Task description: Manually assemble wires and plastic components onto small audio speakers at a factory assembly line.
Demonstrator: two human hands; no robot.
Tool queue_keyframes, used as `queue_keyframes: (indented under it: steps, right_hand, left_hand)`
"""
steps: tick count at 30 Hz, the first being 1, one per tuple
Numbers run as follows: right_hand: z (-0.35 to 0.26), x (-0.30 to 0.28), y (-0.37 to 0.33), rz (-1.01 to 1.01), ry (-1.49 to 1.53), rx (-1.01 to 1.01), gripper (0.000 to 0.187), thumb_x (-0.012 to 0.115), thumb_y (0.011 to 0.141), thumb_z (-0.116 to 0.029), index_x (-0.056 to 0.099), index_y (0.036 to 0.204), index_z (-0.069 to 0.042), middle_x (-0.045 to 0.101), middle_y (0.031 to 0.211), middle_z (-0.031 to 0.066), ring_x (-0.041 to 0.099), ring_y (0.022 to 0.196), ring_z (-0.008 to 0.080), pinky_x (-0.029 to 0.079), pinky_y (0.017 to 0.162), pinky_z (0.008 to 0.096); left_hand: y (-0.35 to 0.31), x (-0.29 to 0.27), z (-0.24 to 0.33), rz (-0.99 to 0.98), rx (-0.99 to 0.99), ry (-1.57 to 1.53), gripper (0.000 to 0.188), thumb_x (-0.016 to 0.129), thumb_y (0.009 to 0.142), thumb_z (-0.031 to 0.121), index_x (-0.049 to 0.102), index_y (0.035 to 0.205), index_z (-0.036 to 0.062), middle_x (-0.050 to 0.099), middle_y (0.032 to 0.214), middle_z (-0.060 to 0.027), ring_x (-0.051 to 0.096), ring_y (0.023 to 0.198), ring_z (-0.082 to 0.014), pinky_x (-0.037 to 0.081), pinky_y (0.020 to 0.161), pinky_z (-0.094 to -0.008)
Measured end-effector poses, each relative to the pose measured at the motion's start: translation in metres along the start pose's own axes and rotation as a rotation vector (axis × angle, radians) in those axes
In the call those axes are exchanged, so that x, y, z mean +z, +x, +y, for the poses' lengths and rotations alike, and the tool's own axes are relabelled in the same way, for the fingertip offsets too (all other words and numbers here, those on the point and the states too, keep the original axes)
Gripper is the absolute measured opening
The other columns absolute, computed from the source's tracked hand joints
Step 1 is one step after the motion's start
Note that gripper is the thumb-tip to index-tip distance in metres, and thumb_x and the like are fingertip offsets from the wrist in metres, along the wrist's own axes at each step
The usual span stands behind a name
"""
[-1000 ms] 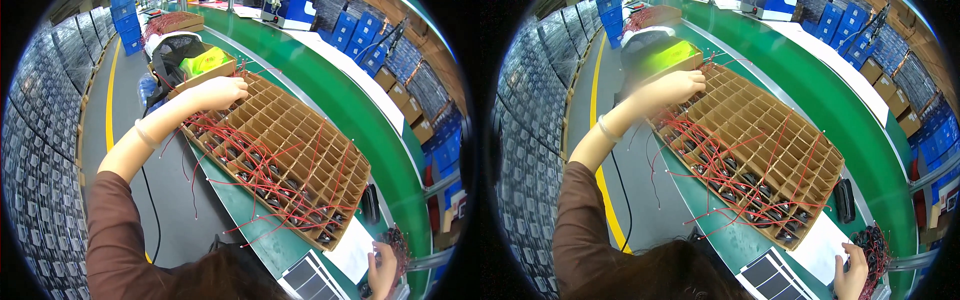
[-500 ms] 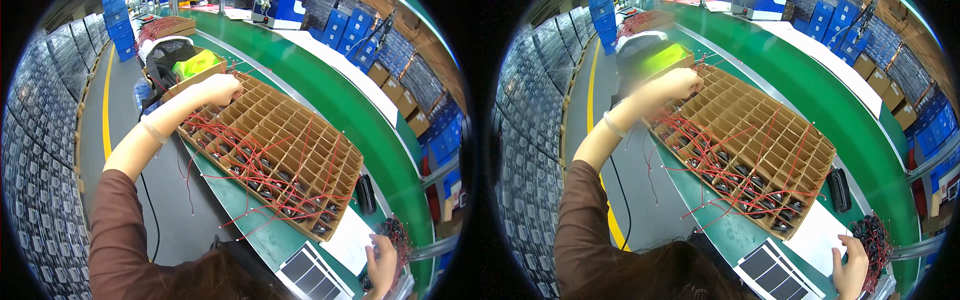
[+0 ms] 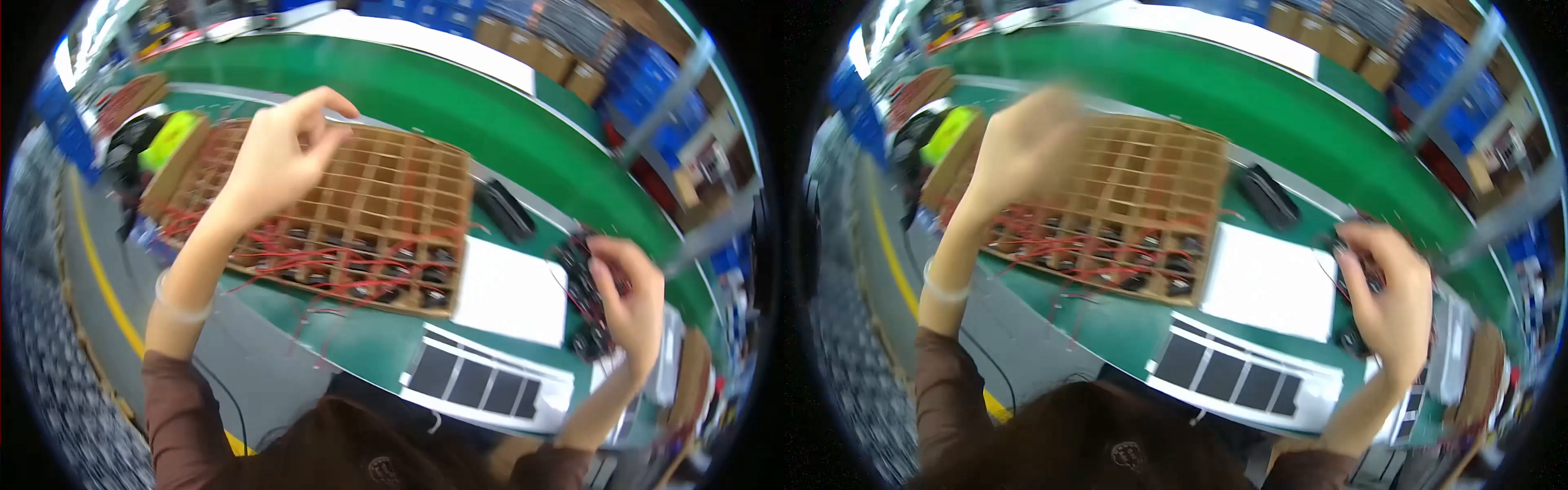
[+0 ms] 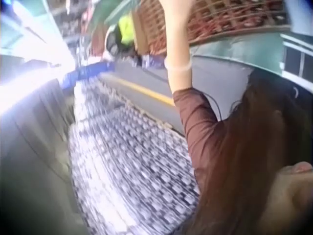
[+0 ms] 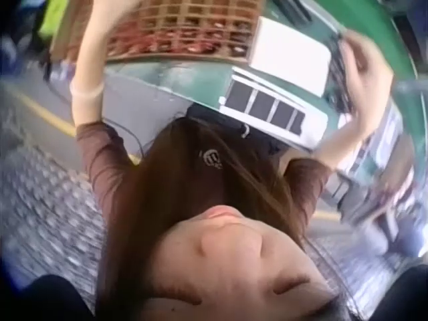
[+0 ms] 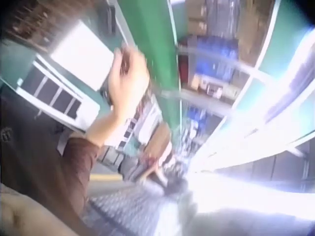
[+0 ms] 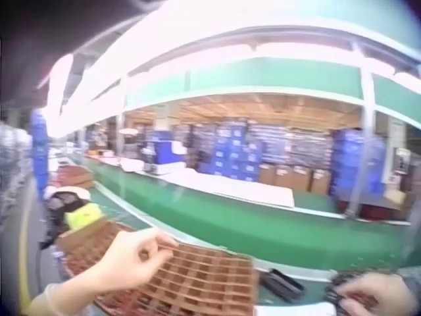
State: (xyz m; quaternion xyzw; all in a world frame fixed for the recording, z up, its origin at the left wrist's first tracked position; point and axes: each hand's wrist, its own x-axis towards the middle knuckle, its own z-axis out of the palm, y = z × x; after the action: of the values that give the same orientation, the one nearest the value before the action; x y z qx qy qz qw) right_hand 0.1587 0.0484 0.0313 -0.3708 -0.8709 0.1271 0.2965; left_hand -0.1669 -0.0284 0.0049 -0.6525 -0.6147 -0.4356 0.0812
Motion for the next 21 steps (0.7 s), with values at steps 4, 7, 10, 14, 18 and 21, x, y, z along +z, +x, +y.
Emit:
queue_keyframes:
  steps: [4, 7, 10, 14, 18, 21]
  right_hand:
    - [0.007, -0.045, -0.006, 0.159, -0.131, 0.070, 0.015, 0.053, 0.073, -0.010, 0.057, 0.085, -0.004, 0.058, 0.078, 0.0016, 0.053, 0.072, 0.0077, 0.037, 0.054, 0.0199]
    - [0.024, -0.069, -0.028, 0.254, -0.237, 0.118, 0.015, 0.055, 0.071, -0.010, 0.058, 0.085, -0.004, 0.058, 0.076, 0.0011, 0.051, 0.070, 0.0065, 0.036, 0.053, 0.0198]
    - [0.057, -0.081, -0.064, 0.265, -0.329, 0.173, 0.014, 0.056, 0.069, -0.007, 0.058, 0.082, -0.003, 0.058, 0.075, 0.0035, 0.048, 0.061, 0.0094, 0.036, 0.053, 0.0208]
    - [0.103, -0.082, -0.118, 0.228, -0.440, 0.339, 0.012, 0.058, 0.066, -0.006, 0.059, 0.077, -0.002, 0.058, 0.077, 0.0105, 0.052, 0.062, 0.0192, 0.041, 0.059, 0.0283]
    - [0.129, -0.066, -0.161, 0.061, -0.448, 0.353, 0.013, 0.058, 0.063, -0.003, 0.059, 0.076, -0.003, 0.057, 0.076, 0.0108, 0.051, 0.072, 0.0238, 0.041, 0.065, 0.0304]
    - [0.125, -0.047, -0.169, 0.040, -0.392, 0.208, 0.017, 0.059, 0.061, -0.003, 0.058, 0.077, -0.005, 0.054, 0.079, 0.0086, 0.049, 0.078, 0.0241, 0.039, 0.069, 0.0317]
  left_hand:
    - [-0.013, 0.066, 0.098, -0.463, 0.097, -0.400, 0.033, 0.055, 0.068, 0.006, 0.047, 0.100, 0.0053, 0.051, 0.061, -0.0077, 0.053, 0.053, -0.0170, 0.043, 0.050, -0.0283]
    - [-0.043, 0.105, 0.131, -0.690, 0.398, -0.291, 0.039, 0.056, 0.069, 0.012, 0.044, 0.106, 0.0034, 0.052, 0.072, -0.0107, 0.054, 0.060, -0.0219, 0.045, 0.051, -0.0298]
    - [-0.079, 0.146, 0.153, -0.758, 0.544, -0.167, 0.043, 0.056, 0.071, 0.019, 0.043, 0.107, -0.0006, 0.051, 0.070, -0.0098, 0.053, 0.060, -0.0231, 0.044, 0.049, -0.0300]
    - [-0.101, 0.178, 0.170, -0.731, 0.686, -0.076, 0.041, 0.054, 0.072, 0.025, 0.046, 0.103, -0.0017, 0.051, 0.068, -0.0088, 0.053, 0.057, -0.0204, 0.043, 0.047, -0.0264]
    - [-0.105, 0.187, 0.168, -0.689, 0.676, -0.142, 0.042, 0.055, 0.071, 0.027, 0.047, 0.101, -0.0007, 0.049, 0.065, -0.0079, 0.052, 0.056, -0.0193, 0.041, 0.044, -0.0265]
    - [-0.105, 0.187, 0.164, -0.670, 0.629, -0.206, 0.040, 0.056, 0.071, 0.027, 0.048, 0.100, 0.0007, 0.049, 0.066, -0.0075, 0.053, 0.057, -0.0194, 0.040, 0.044, -0.0272]
